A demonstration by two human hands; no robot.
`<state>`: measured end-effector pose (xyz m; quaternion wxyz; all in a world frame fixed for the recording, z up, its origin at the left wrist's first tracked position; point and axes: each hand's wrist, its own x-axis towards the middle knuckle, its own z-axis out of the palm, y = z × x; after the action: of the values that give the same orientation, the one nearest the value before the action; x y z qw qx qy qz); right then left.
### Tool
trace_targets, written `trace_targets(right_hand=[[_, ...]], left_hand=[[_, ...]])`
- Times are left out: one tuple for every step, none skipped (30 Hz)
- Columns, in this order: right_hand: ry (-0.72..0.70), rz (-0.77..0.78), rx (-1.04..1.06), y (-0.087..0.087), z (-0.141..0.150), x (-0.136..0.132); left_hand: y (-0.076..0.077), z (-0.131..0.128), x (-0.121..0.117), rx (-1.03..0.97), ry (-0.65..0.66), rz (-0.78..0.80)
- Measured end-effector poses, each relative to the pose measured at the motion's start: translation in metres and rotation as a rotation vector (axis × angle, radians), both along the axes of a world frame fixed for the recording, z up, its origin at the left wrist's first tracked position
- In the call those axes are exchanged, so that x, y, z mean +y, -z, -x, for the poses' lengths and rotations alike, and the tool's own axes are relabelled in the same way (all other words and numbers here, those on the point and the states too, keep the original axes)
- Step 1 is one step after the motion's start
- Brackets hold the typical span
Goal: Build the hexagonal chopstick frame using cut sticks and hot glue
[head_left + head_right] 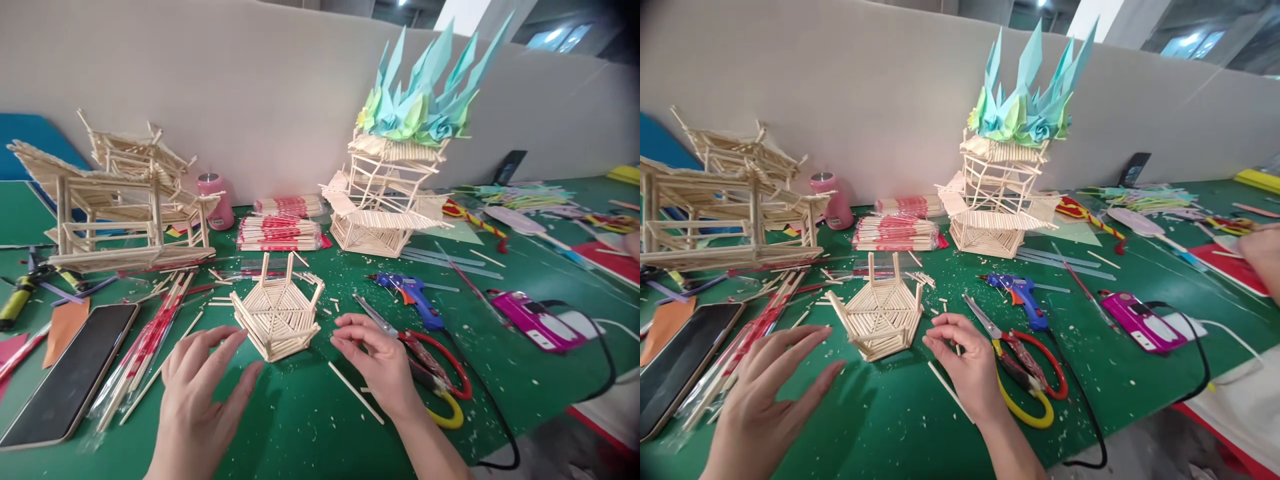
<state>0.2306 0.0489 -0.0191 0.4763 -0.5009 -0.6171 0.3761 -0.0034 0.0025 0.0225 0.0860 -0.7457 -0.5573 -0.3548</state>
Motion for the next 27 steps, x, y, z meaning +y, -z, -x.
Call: trace_targets(right_hand=[[-0.004, 0.012, 0.017, -0.001, 0.0, -0.001], [-0.01, 0.023, 0.025, -0.002, 0.001, -0.001], [-0.011, 0.031, 0.024, -0.004, 0.001, -0.002], [-0.008, 0.038, 0.019, -0.006, 0.001, -0.002], [0.0, 0.043, 0.016, -0.008, 0.001, -0.003], [0.005, 0.044, 0.014, -0.01, 0.001, -0.003], [0.008, 0.042, 0.015, -0.011, 0.001, -0.003], [0.012, 0.035, 0.018, -0.013, 0.001, -0.003], [0.02, 0.018, 0.016, -0.014, 0.002, -0.004], [0.035, -0.012, 0.001, -0.016, 0.003, -0.004], [0.054, -0.058, -0.028, -0.018, 0.004, -0.005], [0.069, -0.122, -0.072, -0.021, 0.007, -0.005], [0.071, -0.2, -0.127, -0.024, 0.01, -0.005], [0.059, -0.289, -0.191, -0.028, 0.014, -0.005], [0.028, -0.375, -0.259, -0.032, 0.019, -0.005], [-0.014, -0.446, -0.322, -0.036, 0.024, -0.005], [-0.052, -0.492, -0.38, -0.04, 0.029, -0.004], [-0.086, -0.515, -0.429, -0.043, 0.034, -0.003], [-0.111, -0.523, -0.467, -0.044, 0.038, -0.002], [-0.127, -0.522, -0.495, -0.045, 0.042, 0.0], [-0.139, -0.519, -0.513, -0.045, 0.045, 0.001], [-0.139, -0.517, -0.522, -0.044, 0.047, 0.002], [-0.139, -0.517, -0.526, -0.043, 0.049, 0.004], [-0.136, -0.518, -0.525, -0.041, 0.05, 0.005], [-0.131, -0.52, -0.523, -0.04, 0.05, 0.006], [-0.127, -0.524, -0.518, -0.039, 0.05, 0.006], [-0.123, -0.53, -0.511, -0.038, 0.05, 0.007]], left_hand=[[-0.002, -0.003, 0.003, 0.008, 0.016, -0.008], [-0.004, -0.006, 0.007, 0.021, 0.03, -0.011], [-0.005, -0.008, 0.011, 0.037, 0.042, -0.007], [-0.007, -0.01, 0.014, 0.053, 0.049, 0.002], [-0.008, -0.011, 0.017, 0.068, 0.055, 0.016], [-0.009, -0.012, 0.019, 0.083, 0.062, 0.032], [-0.01, -0.014, 0.021, 0.092, 0.07, 0.044], [-0.01, -0.015, 0.023, 0.098, 0.075, 0.053], [-0.011, -0.015, 0.024, 0.101, 0.077, 0.057], [-0.011, -0.016, 0.024, 0.103, 0.08, 0.059], [-0.01, -0.016, 0.024, 0.106, 0.082, 0.06], [-0.01, -0.015, 0.024, 0.11, 0.082, 0.062], [-0.009, -0.015, 0.023, 0.114, 0.079, 0.065], [-0.007, -0.014, 0.022, 0.119, 0.075, 0.068], [-0.006, -0.013, 0.022, 0.123, 0.074, 0.065], [-0.005, -0.012, 0.021, 0.125, 0.072, 0.059], [-0.003, -0.011, 0.021, 0.121, 0.073, 0.051], [-0.002, -0.011, 0.021, 0.115, 0.078, 0.04], [-0.002, -0.011, 0.021, 0.104, 0.086, 0.032], [-0.001, -0.011, 0.021, 0.092, 0.093, 0.029], [-0.001, -0.011, 0.021, 0.078, 0.097, 0.028], [-0.001, -0.011, 0.021, 0.067, 0.1, 0.028], [0.0, -0.011, 0.021, 0.057, 0.103, 0.027], [0.0, -0.011, 0.021, 0.051, 0.105, 0.026], [0.0, -0.011, 0.021, 0.045, 0.104, 0.025], [0.0, -0.011, 0.021, 0.041, 0.103, 0.026], [0.001, -0.011, 0.021, 0.037, 0.105, 0.03]])
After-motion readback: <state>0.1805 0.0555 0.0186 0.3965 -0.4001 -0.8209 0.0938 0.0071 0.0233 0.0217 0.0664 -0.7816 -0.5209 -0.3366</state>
